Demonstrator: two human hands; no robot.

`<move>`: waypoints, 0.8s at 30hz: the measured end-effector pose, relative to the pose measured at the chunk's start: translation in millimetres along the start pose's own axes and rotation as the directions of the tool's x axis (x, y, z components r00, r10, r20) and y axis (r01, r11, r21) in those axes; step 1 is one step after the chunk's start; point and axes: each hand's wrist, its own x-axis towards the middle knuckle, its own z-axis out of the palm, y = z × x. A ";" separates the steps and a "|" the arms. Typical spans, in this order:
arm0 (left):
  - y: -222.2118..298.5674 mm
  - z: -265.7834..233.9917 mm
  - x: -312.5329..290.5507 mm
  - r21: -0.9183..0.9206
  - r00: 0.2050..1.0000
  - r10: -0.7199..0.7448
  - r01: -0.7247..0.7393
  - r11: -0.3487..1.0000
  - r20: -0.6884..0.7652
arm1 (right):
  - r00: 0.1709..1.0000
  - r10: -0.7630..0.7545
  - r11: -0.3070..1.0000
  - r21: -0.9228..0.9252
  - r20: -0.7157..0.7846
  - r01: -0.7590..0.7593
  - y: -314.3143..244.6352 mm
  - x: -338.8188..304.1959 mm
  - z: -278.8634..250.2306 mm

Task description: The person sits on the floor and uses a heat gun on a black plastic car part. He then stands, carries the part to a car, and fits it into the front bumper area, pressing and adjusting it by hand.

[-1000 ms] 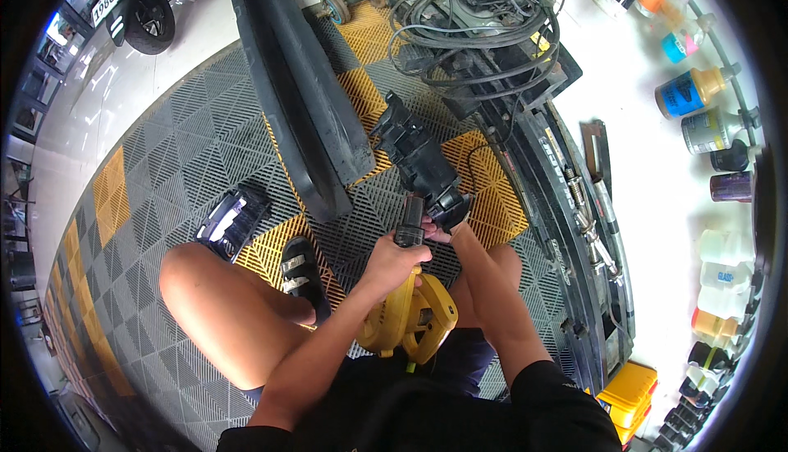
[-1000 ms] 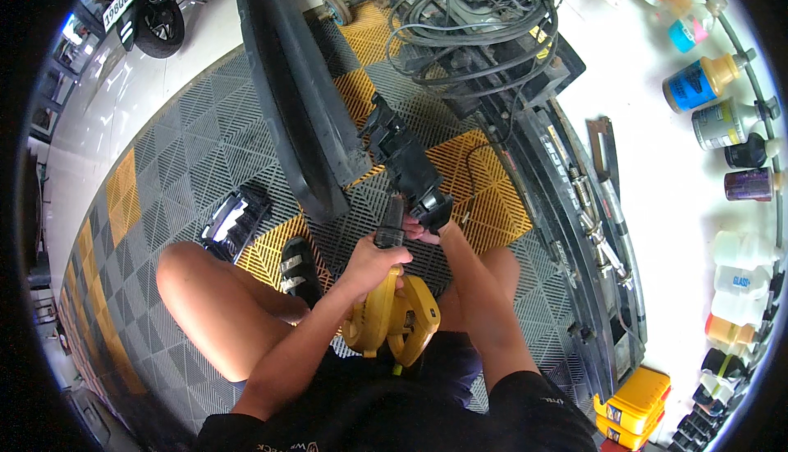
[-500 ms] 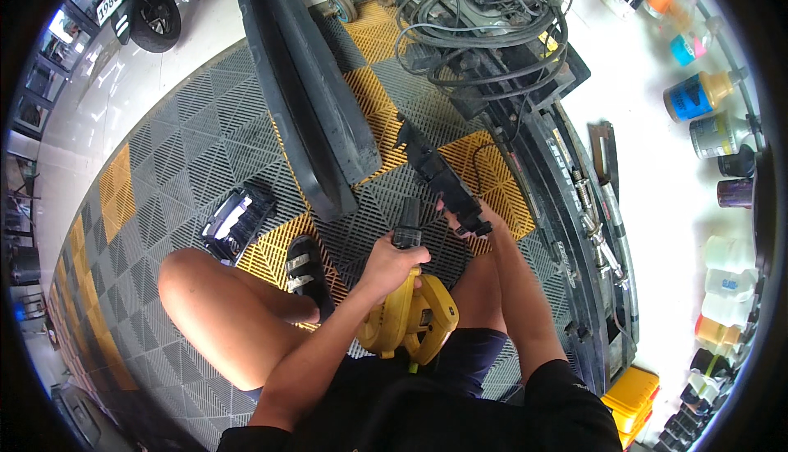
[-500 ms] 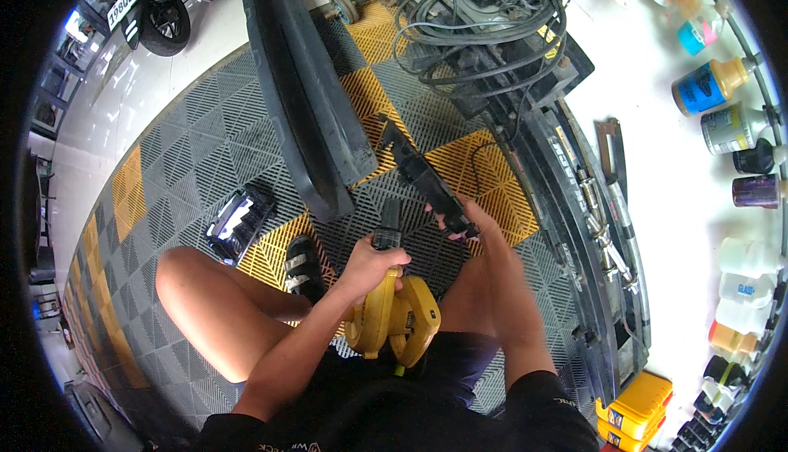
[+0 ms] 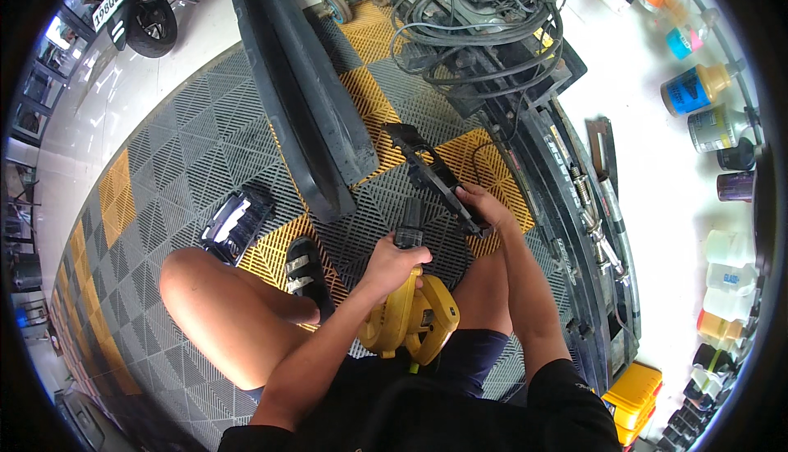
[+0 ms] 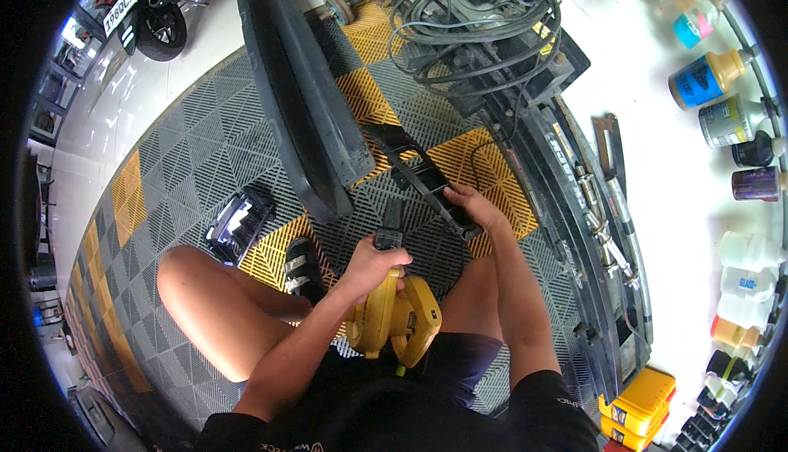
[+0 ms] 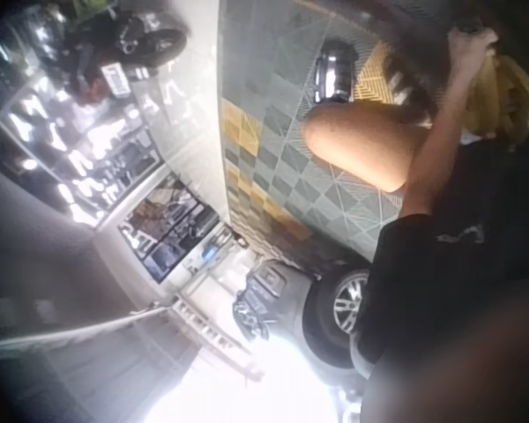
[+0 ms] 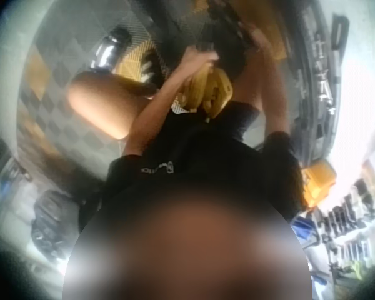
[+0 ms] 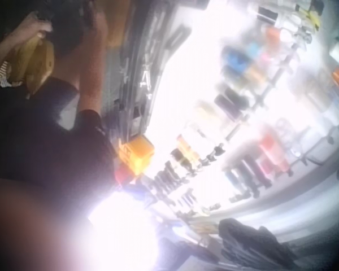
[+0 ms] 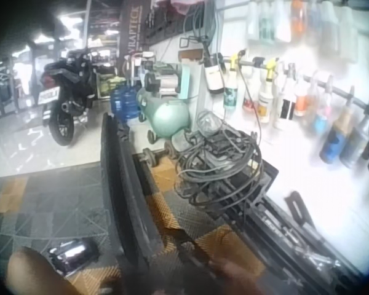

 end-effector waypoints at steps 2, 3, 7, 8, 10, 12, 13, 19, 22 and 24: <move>0.0 -0.8 0.2 0.003 1.000 -0.006 0.006 1.000 0.009 | 1.000 -0.021 0.997 -0.079 -0.002 0.021 -3.8 -0.8 -4.4; 0.2 -1.5 0.3 0.013 1.000 -0.019 0.019 1.000 0.017 | 1.000 -0.024 0.992 -0.120 0.004 0.024 -5.3 -0.9 -6.4; 2.3 -4.7 0.3 0.026 0.999 -0.044 0.044 0.999 0.019 | 1.000 0.012 0.998 -0.065 -0.011 -0.013 -4.5 -2.7 -5.5; 2.7 -5.1 0.1 0.020 0.998 -0.056 0.056 0.998 0.010 | 1.000 -0.008 0.998 -0.061 -0.020 0.006 -2.2 -4.0 -3.5; 3.7 -6.2 0.1 0.015 0.999 -0.045 0.045 0.999 0.014 | 0.999 -0.040 0.998 -0.043 0.013 0.040 4.6 -7.8 0.3; 4.3 -7.4 0.2 0.007 0.999 -0.048 0.048 0.999 0.015 | 1.000 -0.005 0.999 0.043 0.030 0.004 13.8 -12.7 2.0; 4.6 -8.0 0.2 0.005 0.999 -0.053 0.052 0.999 0.014 | 0.999 0.012 0.996 0.088 0.049 -0.017 18.8 -15.1 2.3; 3.2 -6.4 0.5 -0.016 1.000 -0.019 0.019 1.000 -0.004 | 0.833 -0.330 0.910 0.383 0.444 0.156 41.1 -25.9 11.9; 1.5 -4.2 1.4 -0.009 1.000 0.005 -0.006 1.000 -0.004 | 0.900 -0.154 0.919 0.393 0.407 -0.021 46.9 -29.9 11.6; 1.3 -4.9 2.2 0.000 1.000 0.000 0.000 1.000 0.008 | 0.925 -0.107 0.940 0.341 0.364 -0.025 50.2 -33.3 9.3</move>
